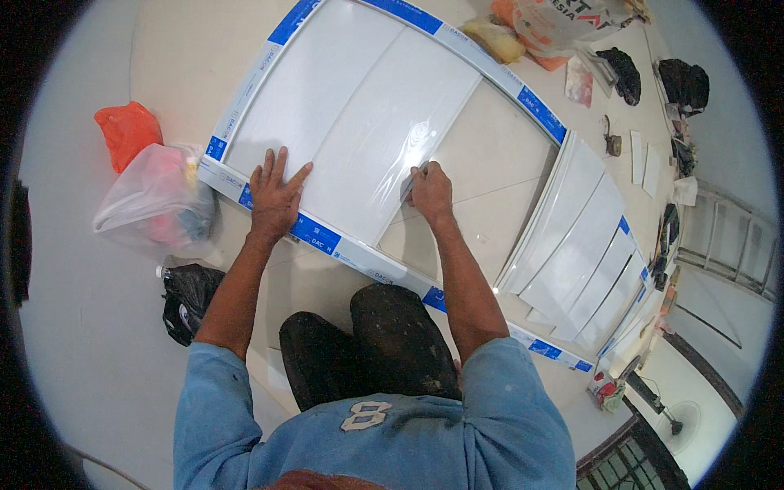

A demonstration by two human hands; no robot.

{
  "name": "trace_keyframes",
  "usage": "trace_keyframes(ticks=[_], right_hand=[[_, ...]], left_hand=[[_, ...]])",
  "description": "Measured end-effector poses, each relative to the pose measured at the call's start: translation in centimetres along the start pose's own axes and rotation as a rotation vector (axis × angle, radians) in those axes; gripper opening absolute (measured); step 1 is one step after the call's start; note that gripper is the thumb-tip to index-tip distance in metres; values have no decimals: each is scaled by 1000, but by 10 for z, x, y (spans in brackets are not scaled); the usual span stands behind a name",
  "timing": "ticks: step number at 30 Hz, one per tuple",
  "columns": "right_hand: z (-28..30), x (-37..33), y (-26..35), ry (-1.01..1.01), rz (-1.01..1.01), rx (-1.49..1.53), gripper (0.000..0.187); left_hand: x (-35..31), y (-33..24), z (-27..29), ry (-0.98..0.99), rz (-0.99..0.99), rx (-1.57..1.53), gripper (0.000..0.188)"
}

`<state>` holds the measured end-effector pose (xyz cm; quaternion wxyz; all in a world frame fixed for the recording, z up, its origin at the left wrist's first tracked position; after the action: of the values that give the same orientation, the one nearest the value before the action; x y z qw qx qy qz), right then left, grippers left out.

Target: The person assembles a white cabinet frame on the floor, using a cordless drill to fasten corner joints. They then insert white panels into the frame slots, adjusting and aligning them by hand.

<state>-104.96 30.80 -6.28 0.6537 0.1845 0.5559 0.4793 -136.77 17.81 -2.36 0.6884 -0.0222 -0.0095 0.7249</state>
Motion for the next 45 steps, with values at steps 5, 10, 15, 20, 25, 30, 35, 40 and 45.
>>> trace_keyframes(ticks=[5, 10, 15, 20, 25, 30, 35, 40, 45], right_hand=[[1, 0, 3, 26, -22, 24, 27], [-2, 1, 5, 38, -45, -4, 27], [11, 14, -6, 91, 131, -308, 36], [43, 51, 24, 13, -93, -171, 47], [26, 68, 45, 69, -123, -119, 66], [23, 62, 61, 89, -140, -174, 66], [25, 68, 56, 106, -109, -252, 65], [26, 62, 43, 46, -95, -196, 60], [28, 50, 30, 55, -262, 294, 47]], left_hand=[[4, -2, 5, -3, 12, -56, 52], [4, 2, -2, -56, -15, -84, 49], [7, 7, -4, -1, -40, -117, 60], [71, 66, -7, -228, 98, -52, 85], [192, 164, -38, -99, 411, -314, 83], [203, 155, -35, -39, 480, -475, 65], [207, 155, -40, -114, 470, -369, 65], [206, 149, -38, -45, 467, -392, 63], [203, 161, -26, 8, 450, -595, 59]])
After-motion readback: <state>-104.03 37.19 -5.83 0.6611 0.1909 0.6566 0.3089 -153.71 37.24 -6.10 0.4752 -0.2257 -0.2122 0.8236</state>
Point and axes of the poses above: each hand's wrist, its own x-axis towards the middle knuckle, its own z-axis out of the back of the hand, y = z × x, the point moved 4 cm from there along x, towards the middle knuckle, and after that the axes turned 14 degrees about x, right-handed, at the moved point
